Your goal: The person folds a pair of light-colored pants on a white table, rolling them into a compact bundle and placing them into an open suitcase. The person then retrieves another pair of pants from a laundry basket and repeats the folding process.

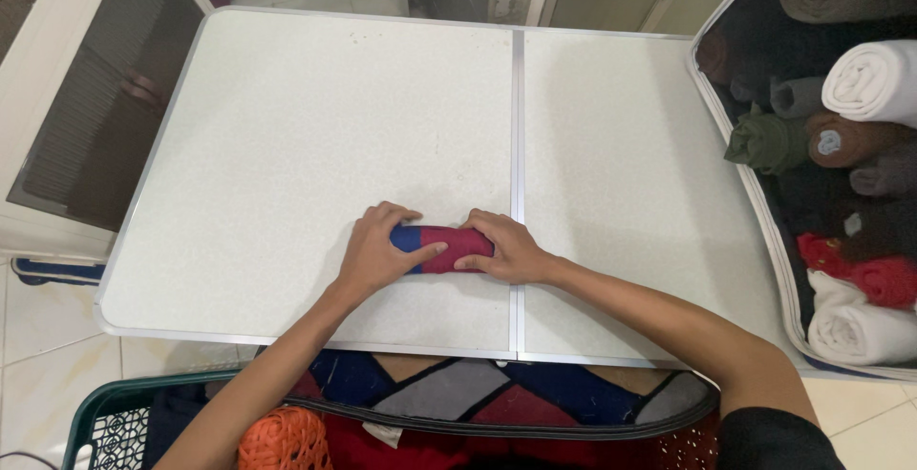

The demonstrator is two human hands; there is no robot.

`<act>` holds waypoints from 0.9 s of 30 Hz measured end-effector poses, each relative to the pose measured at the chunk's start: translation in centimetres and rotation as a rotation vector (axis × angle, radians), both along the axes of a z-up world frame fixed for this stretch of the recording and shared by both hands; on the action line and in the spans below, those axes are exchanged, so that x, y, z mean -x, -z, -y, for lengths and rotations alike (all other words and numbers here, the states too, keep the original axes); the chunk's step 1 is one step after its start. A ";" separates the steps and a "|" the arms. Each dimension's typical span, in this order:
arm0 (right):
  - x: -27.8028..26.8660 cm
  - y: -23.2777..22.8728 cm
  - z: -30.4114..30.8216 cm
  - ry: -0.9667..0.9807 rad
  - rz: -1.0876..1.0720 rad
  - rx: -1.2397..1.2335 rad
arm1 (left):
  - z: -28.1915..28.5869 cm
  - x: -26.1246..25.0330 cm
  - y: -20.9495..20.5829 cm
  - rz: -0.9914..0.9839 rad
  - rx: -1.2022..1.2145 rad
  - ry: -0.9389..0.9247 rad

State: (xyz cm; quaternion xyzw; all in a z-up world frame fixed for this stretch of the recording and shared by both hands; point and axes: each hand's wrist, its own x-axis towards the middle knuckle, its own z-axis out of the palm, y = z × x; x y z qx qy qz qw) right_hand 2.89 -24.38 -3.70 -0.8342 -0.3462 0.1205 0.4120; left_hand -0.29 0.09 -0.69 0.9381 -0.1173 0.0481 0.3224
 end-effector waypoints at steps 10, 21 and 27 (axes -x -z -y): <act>0.1 1.0 -0.1 0.147 0.003 -0.109 | -0.1 -0.3 2.1 -0.232 0.387 -0.219; 0.3 1.4 0.2 0.079 0.252 -0.064 | -0.3 -0.4 3.3 -0.215 0.486 -0.154; 0.5 2.2 -0.2 0.154 0.343 -0.005 | -0.5 -0.6 3.8 -0.220 0.531 -0.159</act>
